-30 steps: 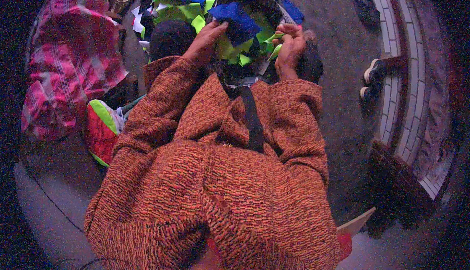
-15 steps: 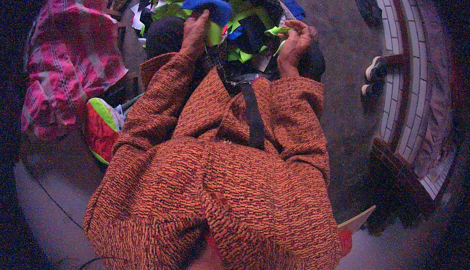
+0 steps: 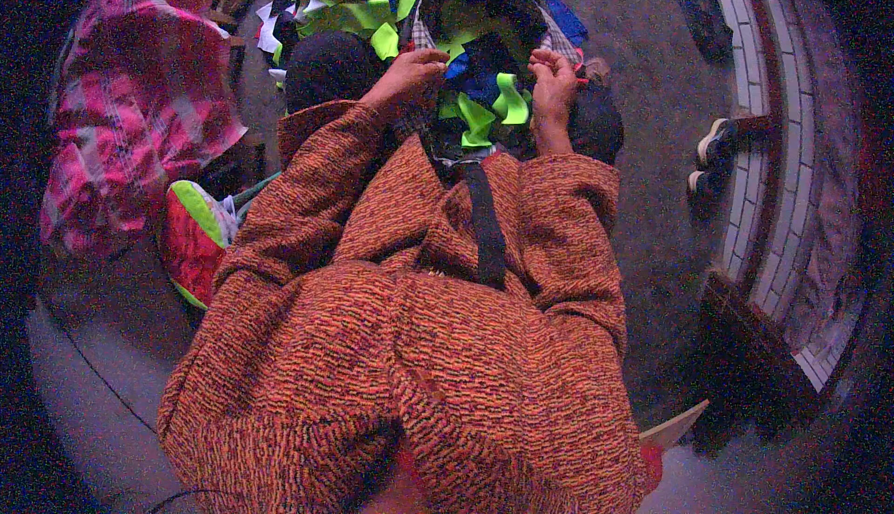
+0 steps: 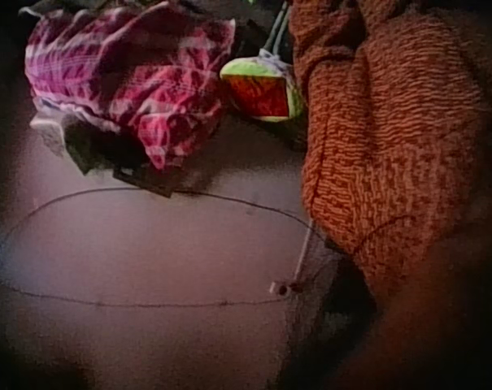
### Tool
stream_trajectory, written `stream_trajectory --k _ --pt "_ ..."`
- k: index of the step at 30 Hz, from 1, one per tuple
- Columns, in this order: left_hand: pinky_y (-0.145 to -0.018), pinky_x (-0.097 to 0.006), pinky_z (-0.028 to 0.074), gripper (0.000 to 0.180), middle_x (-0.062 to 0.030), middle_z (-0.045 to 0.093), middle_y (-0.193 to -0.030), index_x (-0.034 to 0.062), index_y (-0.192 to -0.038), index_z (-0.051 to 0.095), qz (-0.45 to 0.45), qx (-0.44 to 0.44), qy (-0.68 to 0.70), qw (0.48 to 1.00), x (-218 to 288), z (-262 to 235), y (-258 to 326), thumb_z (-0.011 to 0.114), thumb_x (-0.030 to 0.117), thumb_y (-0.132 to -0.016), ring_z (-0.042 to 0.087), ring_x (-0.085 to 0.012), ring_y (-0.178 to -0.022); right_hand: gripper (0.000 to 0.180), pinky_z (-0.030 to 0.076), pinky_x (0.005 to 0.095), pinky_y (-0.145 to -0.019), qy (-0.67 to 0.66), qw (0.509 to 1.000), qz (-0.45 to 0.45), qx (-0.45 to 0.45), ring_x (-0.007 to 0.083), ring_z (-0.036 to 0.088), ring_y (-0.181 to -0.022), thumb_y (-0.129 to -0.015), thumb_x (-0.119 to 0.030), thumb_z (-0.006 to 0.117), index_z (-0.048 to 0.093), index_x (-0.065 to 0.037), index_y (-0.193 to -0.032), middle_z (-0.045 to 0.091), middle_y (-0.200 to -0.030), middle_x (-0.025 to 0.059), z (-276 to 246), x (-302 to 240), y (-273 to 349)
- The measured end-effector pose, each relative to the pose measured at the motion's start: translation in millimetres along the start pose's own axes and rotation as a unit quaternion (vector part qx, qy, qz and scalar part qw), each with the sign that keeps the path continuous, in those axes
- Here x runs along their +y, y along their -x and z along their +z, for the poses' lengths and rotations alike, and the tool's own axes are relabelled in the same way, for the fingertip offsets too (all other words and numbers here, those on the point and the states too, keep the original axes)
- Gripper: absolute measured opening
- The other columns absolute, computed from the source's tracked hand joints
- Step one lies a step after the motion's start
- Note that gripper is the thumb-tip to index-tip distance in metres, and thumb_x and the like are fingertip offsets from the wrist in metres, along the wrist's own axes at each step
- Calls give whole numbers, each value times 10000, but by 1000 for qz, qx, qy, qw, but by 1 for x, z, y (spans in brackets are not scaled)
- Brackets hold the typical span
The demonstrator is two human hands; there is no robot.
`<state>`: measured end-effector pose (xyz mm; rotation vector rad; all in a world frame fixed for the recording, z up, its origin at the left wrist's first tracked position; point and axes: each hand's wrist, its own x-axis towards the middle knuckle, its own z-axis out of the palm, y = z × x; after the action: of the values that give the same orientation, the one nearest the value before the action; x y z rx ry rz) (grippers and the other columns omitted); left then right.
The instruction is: The person sits on the floor and sorts through a pile of colorful fabric pieces, picking them up one by one and placing them into a woven basket. The person handles various colors including green, red, blue, and white, occasionally folding or adjusting the pieces before placing them in the basket.
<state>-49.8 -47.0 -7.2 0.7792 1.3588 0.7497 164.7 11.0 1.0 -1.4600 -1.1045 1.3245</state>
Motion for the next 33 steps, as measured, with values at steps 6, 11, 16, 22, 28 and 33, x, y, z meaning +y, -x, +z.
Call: stream_trajectory --k 6,11,16,22,28,33 --pt "-469 -270 431 308 -56 585 -743 1 -1026 598 71 31 -15 997 -10 4 -2 547 192 -790 538 -124 -586 155 451 213 -633 -60 995 61 -49 113 585 -748 -826 -52 512 557 -27 -972 617 -877 64 3 -6 5" --pt "-673 -269 466 261 -71 618 -833 -5 -970 609 87 66 -52 993 5 11 5 562 172 -784 576 -137 -750 147 450 212 -576 -50 994 73 -59 114 584 -673 -814 -63 549 549 -38 -959 623 -824 70 4 -7 5" --pt "-667 -236 458 226 -37 595 -851 5 -1007 572 135 74 78 985 21 13 17 565 130 -819 561 -99 -749 157 457 225 -591 -24 992 93 -86 126 589 -696 -817 -66 538 538 -40 -972 623 -853 75 9 -9 6" --pt "-698 -250 466 149 -57 617 -884 8 -950 585 283 97 117 947 98 -35 58 522 79 -835 582 -121 -779 144 433 202 -556 -28 986 91 -134 112 573 -658 -825 -78 541 535 -59 -968 618 -831 66 8 1 3" --pt "-702 -285 492 197 -105 646 -832 18 -922 610 300 355 -110 879 91 -155 20 607 125 -757 628 -194 -749 149 467 235 -605 20 986 103 -133 128 583 -685 -827 -66 528 540 -29 -971 624 -847 75 20 -10 12" --pt "-941 -428 347 577 -113 396 -1269 153 -1134 503 125 359 -448 809 24 -213 -41 718 190 -600 340 -301 -1211 140 463 228 -606 -1 978 122 -170 119 578 -695 -835 -70 527 534 -28 -968 621 -844 74 27 -8 12"
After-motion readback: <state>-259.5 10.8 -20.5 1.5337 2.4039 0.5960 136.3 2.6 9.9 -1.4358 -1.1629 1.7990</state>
